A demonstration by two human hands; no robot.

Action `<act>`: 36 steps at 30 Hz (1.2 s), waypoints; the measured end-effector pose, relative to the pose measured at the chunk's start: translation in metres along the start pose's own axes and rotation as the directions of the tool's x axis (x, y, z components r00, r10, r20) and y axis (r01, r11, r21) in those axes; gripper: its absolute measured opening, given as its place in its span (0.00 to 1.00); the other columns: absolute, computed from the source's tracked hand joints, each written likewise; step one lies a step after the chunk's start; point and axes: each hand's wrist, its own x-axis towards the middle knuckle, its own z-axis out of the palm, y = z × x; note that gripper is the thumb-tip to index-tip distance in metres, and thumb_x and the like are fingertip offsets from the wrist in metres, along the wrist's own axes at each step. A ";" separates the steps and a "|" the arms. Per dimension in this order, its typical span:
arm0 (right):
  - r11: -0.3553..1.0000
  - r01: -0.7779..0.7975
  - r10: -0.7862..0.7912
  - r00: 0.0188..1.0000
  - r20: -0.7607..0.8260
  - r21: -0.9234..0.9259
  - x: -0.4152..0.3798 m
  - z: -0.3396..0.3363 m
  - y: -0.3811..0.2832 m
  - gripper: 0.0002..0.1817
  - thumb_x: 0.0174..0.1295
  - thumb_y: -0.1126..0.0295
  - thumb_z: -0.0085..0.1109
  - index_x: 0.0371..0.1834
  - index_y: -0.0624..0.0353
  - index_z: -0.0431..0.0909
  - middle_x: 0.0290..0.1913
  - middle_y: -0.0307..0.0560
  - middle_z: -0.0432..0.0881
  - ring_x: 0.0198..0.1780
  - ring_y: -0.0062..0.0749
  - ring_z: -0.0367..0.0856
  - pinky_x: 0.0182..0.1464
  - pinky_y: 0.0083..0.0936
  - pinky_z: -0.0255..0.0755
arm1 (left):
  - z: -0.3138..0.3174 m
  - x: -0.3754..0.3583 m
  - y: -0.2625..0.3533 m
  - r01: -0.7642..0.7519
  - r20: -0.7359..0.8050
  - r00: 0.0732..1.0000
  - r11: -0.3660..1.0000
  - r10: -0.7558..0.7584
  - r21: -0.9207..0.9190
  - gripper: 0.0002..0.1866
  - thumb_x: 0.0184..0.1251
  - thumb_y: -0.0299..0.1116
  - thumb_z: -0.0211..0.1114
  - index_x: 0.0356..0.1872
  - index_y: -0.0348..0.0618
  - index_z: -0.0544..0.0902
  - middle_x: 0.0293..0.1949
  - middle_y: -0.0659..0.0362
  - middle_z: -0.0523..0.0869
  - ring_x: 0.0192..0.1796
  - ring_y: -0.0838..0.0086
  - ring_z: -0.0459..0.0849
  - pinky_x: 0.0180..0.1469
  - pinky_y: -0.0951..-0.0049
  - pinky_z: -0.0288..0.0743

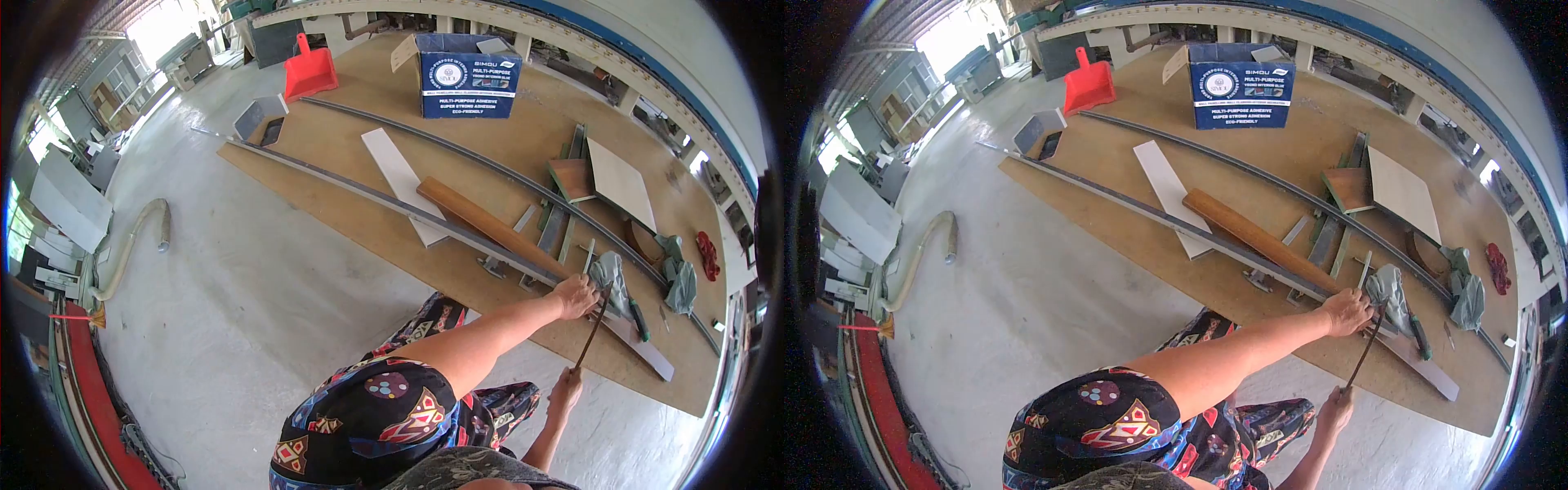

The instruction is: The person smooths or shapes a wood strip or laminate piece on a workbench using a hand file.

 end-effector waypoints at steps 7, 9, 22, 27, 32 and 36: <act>0.999 0.033 -0.033 0.999 -0.006 -0.033 0.015 -0.003 0.004 0.10 0.66 0.66 0.47 0.33 0.63 0.70 0.16 0.46 0.70 0.12 0.35 0.70 0.11 0.31 0.63 | -0.002 0.000 0.000 -0.013 0.010 1.000 1.000 0.013 0.021 0.14 0.66 0.45 0.52 0.40 0.47 0.78 0.39 0.55 0.82 0.42 0.63 0.80 0.42 0.64 0.70; 1.000 0.008 -0.008 1.000 0.003 -0.015 0.036 0.000 0.001 0.10 0.66 0.66 0.48 0.32 0.63 0.69 0.14 0.45 0.69 0.11 0.34 0.69 0.11 0.30 0.62 | -0.001 -0.001 0.000 -0.010 -0.020 1.000 1.000 0.010 0.003 0.14 0.66 0.45 0.52 0.38 0.47 0.78 0.38 0.55 0.82 0.42 0.63 0.80 0.42 0.64 0.71; 0.975 -0.222 0.224 0.969 0.104 -0.029 -0.018 -0.017 -0.040 0.10 0.63 0.68 0.51 0.36 0.65 0.72 0.26 0.64 0.76 0.34 0.59 0.77 0.36 0.46 0.67 | -0.003 -0.001 -0.001 0.000 -0.019 1.000 1.000 -0.001 -0.024 0.14 0.67 0.45 0.52 0.36 0.45 0.78 0.37 0.54 0.82 0.43 0.61 0.79 0.41 0.63 0.72; 0.962 -0.272 0.272 0.953 0.134 -0.016 -0.006 -0.034 -0.061 0.09 0.62 0.68 0.52 0.33 0.65 0.70 0.28 0.62 0.77 0.32 0.56 0.78 0.33 0.45 0.67 | 0.000 0.000 0.000 0.002 -0.013 1.000 1.000 -0.002 0.026 0.14 0.65 0.45 0.52 0.37 0.47 0.78 0.37 0.55 0.82 0.42 0.64 0.79 0.41 0.65 0.70; 0.983 -0.181 0.182 0.974 0.135 -0.022 0.054 -0.025 -0.055 0.09 0.63 0.69 0.52 0.33 0.64 0.69 0.26 0.58 0.77 0.26 0.51 0.79 0.29 0.43 0.69 | -0.001 -0.001 0.001 0.004 -0.040 0.999 1.000 -0.004 0.002 0.14 0.66 0.46 0.53 0.35 0.46 0.77 0.36 0.55 0.82 0.42 0.63 0.79 0.41 0.64 0.72; 0.968 -0.250 0.243 0.958 0.150 0.034 0.068 -0.030 -0.090 0.08 0.63 0.69 0.52 0.33 0.63 0.70 0.25 0.57 0.77 0.26 0.51 0.79 0.30 0.43 0.71 | 0.000 -0.001 0.000 0.001 -0.027 1.000 1.000 -0.001 -0.008 0.14 0.66 0.45 0.53 0.36 0.45 0.77 0.37 0.55 0.82 0.43 0.63 0.80 0.42 0.63 0.72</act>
